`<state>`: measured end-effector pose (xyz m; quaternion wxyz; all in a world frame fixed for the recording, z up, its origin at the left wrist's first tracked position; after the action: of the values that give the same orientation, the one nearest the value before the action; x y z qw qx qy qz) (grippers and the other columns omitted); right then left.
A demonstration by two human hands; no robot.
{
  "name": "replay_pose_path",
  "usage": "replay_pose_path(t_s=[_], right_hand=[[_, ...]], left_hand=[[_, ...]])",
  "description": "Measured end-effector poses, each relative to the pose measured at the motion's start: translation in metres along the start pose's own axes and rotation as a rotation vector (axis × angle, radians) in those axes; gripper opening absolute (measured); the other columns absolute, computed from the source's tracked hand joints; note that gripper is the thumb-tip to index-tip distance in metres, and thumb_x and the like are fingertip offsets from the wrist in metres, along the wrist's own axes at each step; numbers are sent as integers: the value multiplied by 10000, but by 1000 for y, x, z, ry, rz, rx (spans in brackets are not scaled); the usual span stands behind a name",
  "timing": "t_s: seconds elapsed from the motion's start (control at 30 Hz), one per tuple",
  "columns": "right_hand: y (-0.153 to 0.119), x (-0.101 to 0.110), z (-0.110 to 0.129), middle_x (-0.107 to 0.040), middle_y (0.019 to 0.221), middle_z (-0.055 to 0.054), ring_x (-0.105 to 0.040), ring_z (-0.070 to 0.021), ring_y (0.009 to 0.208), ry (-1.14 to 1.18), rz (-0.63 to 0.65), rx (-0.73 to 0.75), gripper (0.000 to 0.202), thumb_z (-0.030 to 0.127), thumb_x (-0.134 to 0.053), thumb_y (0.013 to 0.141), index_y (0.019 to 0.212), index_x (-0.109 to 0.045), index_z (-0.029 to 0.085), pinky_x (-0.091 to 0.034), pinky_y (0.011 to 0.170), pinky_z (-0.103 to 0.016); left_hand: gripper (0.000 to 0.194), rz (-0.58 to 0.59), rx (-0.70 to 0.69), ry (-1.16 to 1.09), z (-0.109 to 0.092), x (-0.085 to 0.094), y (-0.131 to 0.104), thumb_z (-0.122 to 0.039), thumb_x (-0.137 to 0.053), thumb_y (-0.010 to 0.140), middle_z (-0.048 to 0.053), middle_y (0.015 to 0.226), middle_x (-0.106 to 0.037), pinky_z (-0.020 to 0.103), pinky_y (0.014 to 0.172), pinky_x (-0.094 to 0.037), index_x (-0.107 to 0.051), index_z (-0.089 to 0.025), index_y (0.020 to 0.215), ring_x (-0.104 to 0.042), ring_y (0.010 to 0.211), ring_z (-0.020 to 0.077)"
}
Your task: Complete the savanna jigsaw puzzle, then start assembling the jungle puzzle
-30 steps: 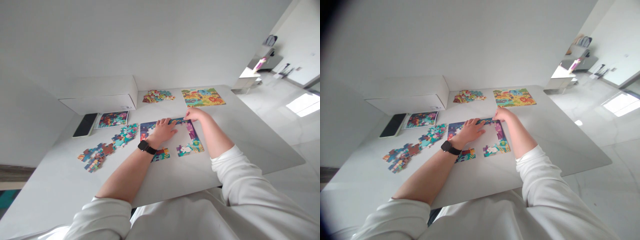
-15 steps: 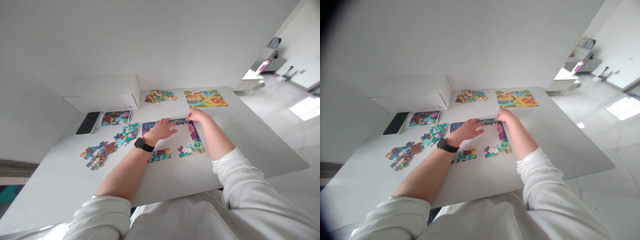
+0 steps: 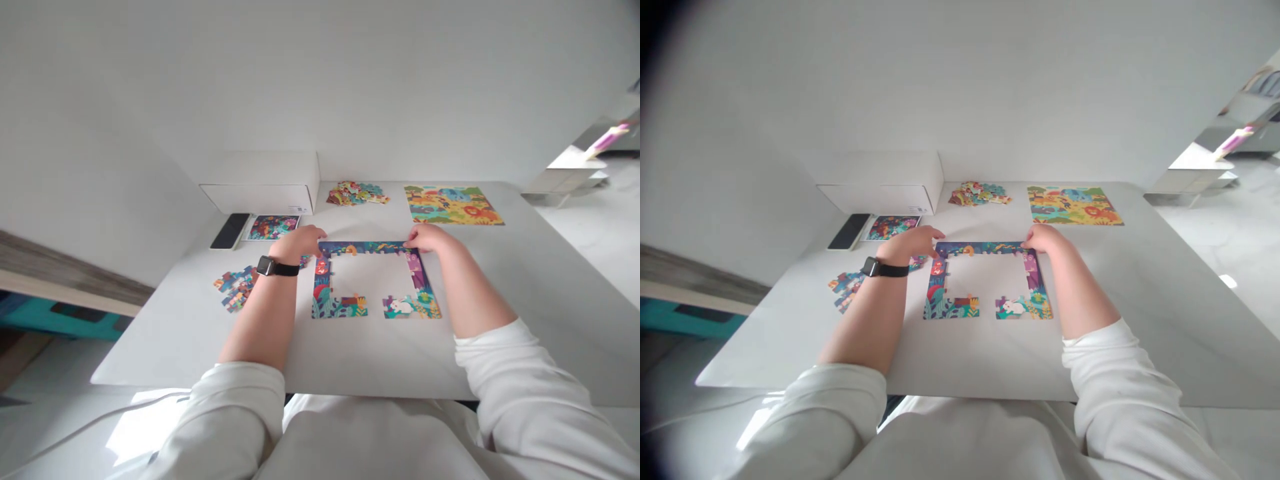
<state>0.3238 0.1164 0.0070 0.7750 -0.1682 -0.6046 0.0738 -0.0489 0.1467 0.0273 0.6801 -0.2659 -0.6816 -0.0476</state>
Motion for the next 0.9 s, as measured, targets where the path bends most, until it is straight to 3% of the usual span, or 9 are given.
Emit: replay_pose_path(t_s=[0.13, 0.3, 0.5, 0.73, 0.83, 0.9], right_hand=[[4, -2, -4, -799, 819, -76, -687, -171, 617, 6, -6, 6, 187, 361, -811, 924, 940, -816, 175, -510, 611, -265], [6, -5, -7, -799, 826, -75, -692, -178, 644, 28, -24, 12, 218, 378, -850, 885, 968, -815, 180, -529, 637, -269], [4, -2, -5, -795, 828, -85, -692, -198, 669, 3, 15, -16, 377, 514, -886, 825, 993, -826, 182, -521, 658, -291], [3, -2, -4, -781, 785, -87, -676, -198, 666, -6, 12, 42, 406, 561, -902, 780, 875, -810, 177, -503, 629, -289], [4, -3, -3, -797, 815, -85, -682, -192, 668, -19, -3, 50, 344, 493, -885, 816, 919, -810, 173, -495, 629, -283], [5, -2, -4, -813, 865, -92, -696, -193, 684, -36, -15, 47, 266, 411, -837, 875, 979, -809, 168, -490, 639, -284]], left_hand=[[587, 20, -15, 37, -4, -3, 5, -264, -878, 759, 81, 1379, -748, 293, 996, -553, -768, -275, 1335, -724, 1217, 272], [601, -7, -11, -17, -3, -8, 7, -237, -870, 705, 79, 1269, -787, 324, 954, -578, -777, -275, 1298, -749, 1144, 291], [580, -28, -2, -48, -4, -9, 4, -225, -850, 701, 87, 1287, -777, 324, 911, -584, -774, -261, 1275, -755, 1098, 285], [527, -47, 0, -45, -4, -10, 2, -221, -857, 704, 73, 1263, -775, 312, 902, -573, -782, -272, 1223, -742, 1110, 274], [483, -128, -5, -121, 0, -5, -1, -302, -856, 751, 68, 1248, -768, 299, 904, -558, -774, -263, 1225, -730, 1100, 252], [409, -268, -26, -216, -1, 5, -7, -371, -821, 822, 77, 1194, -772, 296, 888, -540, -773, -230, 1203, -723, 1040, 232]])
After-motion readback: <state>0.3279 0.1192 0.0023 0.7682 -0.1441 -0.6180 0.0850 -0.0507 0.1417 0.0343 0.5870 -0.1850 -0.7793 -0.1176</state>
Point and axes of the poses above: each hand's wrist, its own y-axis towards the middle knuckle, its own x-axis out of the back of the hand, z = x × y, the point moved 1 cm from there along y, towards the middle knuckle
